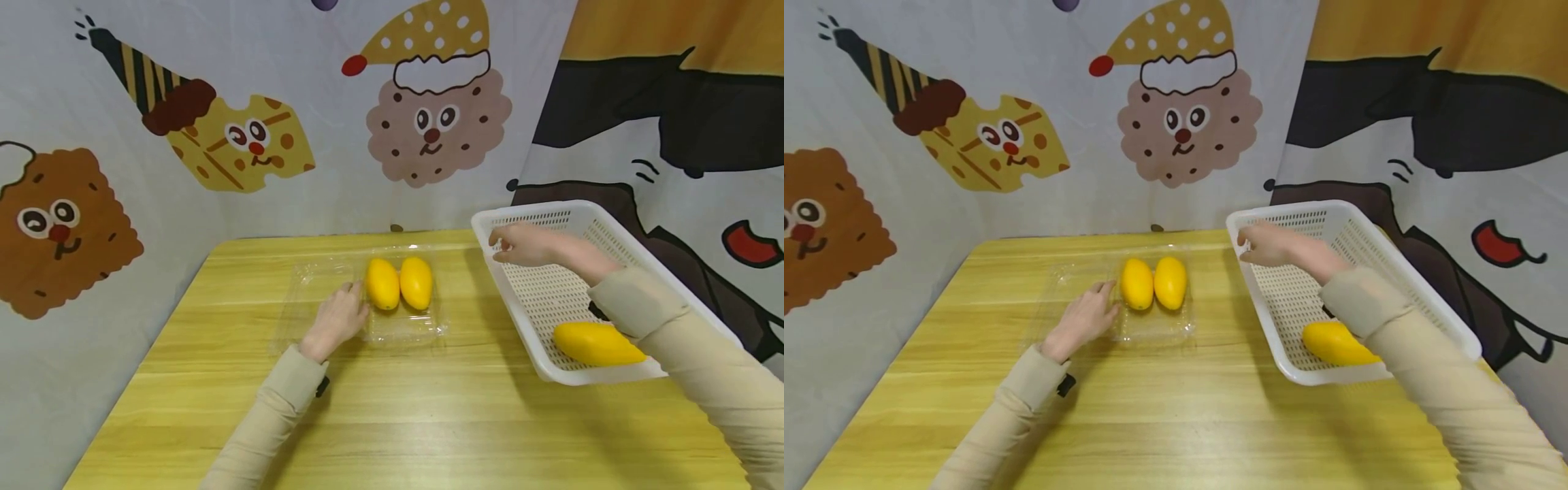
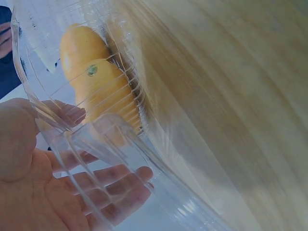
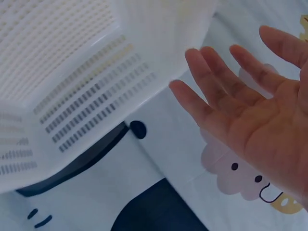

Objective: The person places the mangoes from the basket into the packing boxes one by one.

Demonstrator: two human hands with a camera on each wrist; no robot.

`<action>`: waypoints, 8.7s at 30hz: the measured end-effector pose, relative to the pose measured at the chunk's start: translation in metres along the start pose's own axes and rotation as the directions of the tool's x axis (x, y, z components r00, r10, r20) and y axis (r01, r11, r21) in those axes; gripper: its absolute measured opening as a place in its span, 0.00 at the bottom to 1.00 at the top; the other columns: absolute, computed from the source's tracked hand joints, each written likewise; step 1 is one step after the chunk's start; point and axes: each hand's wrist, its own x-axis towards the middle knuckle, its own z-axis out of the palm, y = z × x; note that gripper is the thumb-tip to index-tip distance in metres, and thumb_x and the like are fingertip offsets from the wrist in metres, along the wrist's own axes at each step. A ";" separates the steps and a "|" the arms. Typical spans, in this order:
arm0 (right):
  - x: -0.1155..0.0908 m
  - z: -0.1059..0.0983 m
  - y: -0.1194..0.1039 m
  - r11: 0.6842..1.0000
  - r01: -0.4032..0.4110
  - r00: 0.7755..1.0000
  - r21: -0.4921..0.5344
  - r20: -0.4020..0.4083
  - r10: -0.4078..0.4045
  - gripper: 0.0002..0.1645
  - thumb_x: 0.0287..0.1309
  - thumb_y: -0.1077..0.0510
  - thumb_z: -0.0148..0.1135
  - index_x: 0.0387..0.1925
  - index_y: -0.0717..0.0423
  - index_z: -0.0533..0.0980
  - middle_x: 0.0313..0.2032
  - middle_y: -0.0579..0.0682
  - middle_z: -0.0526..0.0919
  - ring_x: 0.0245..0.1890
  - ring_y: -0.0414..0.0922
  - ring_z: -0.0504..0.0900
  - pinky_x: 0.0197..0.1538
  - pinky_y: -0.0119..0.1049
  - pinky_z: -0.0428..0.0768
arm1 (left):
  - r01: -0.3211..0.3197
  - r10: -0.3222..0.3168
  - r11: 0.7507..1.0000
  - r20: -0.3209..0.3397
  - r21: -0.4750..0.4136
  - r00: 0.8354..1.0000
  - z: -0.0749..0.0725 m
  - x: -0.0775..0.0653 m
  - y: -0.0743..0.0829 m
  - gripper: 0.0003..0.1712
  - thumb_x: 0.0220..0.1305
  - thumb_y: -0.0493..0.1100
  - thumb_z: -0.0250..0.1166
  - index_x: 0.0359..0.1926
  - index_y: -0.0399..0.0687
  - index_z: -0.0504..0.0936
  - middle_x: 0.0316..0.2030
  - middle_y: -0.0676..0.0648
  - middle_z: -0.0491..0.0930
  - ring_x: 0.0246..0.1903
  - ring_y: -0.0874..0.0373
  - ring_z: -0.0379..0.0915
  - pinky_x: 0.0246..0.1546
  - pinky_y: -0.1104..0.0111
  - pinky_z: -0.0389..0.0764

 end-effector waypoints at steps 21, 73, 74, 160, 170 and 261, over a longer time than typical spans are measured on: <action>-0.050 0.044 0.056 0.976 -0.218 0.858 0.001 0.476 0.191 0.39 0.50 0.46 0.68 0.60 0.56 0.64 0.49 0.66 0.76 0.42 0.54 0.78 0.34 0.50 0.83 | 0.009 -0.009 1.000 0.018 -0.004 1.000 -0.001 0.000 0.000 0.31 0.68 0.44 0.56 0.67 0.34 0.62 0.62 0.30 0.68 0.45 0.40 0.79 0.40 0.54 0.84; -0.054 0.079 0.056 0.973 -0.190 0.886 -0.128 0.406 0.226 0.54 0.42 0.50 0.70 0.68 0.62 0.55 0.48 0.64 0.77 0.40 0.52 0.74 0.49 0.59 0.77 | 0.014 -0.014 1.000 0.021 -0.025 1.000 0.000 0.000 -0.002 0.32 0.67 0.44 0.56 0.68 0.35 0.61 0.63 0.29 0.66 0.52 0.37 0.75 0.48 0.50 0.82; -0.053 0.078 0.054 0.974 -0.190 0.889 -0.120 0.399 0.223 0.54 0.42 0.51 0.70 0.68 0.63 0.54 0.45 0.62 0.78 0.38 0.51 0.74 0.46 0.55 0.79 | 0.015 -0.014 1.000 0.022 -0.026 1.000 0.000 0.000 -0.002 0.32 0.67 0.44 0.56 0.68 0.35 0.61 0.63 0.29 0.66 0.52 0.37 0.75 0.47 0.51 0.82; 0.086 0.097 -0.131 0.964 0.077 0.981 -0.254 0.191 -0.028 0.51 0.52 0.41 0.67 0.71 0.47 0.53 0.68 0.64 0.62 0.62 0.59 0.71 0.59 0.51 0.78 | 0.001 -0.001 1.000 0.011 0.009 1.000 0.001 0.002 -0.003 0.32 0.66 0.43 0.57 0.67 0.34 0.62 0.61 0.29 0.68 0.31 0.49 0.78 0.30 0.61 0.84; 0.088 0.103 -0.128 0.962 0.088 0.978 -0.260 0.208 -0.033 0.49 0.49 0.40 0.70 0.67 0.52 0.57 0.64 0.59 0.67 0.56 0.53 0.77 0.56 0.44 0.80 | 0.007 -0.008 1.000 0.017 0.009 1.000 0.001 0.002 -0.004 0.32 0.67 0.43 0.57 0.68 0.35 0.62 0.62 0.30 0.68 0.29 0.51 0.76 0.29 0.62 0.83; 0.104 0.150 -0.066 0.687 -0.189 0.881 0.701 -0.189 0.435 0.38 0.73 0.48 0.38 0.73 0.64 0.41 0.67 0.68 0.60 0.69 0.61 0.59 0.72 0.54 0.60 | 0.458 -0.431 0.879 0.194 -0.129 0.881 -0.089 -0.028 -0.092 0.38 0.65 0.38 0.41 0.68 0.19 0.38 0.31 0.34 0.71 0.20 0.55 0.62 0.18 0.69 0.69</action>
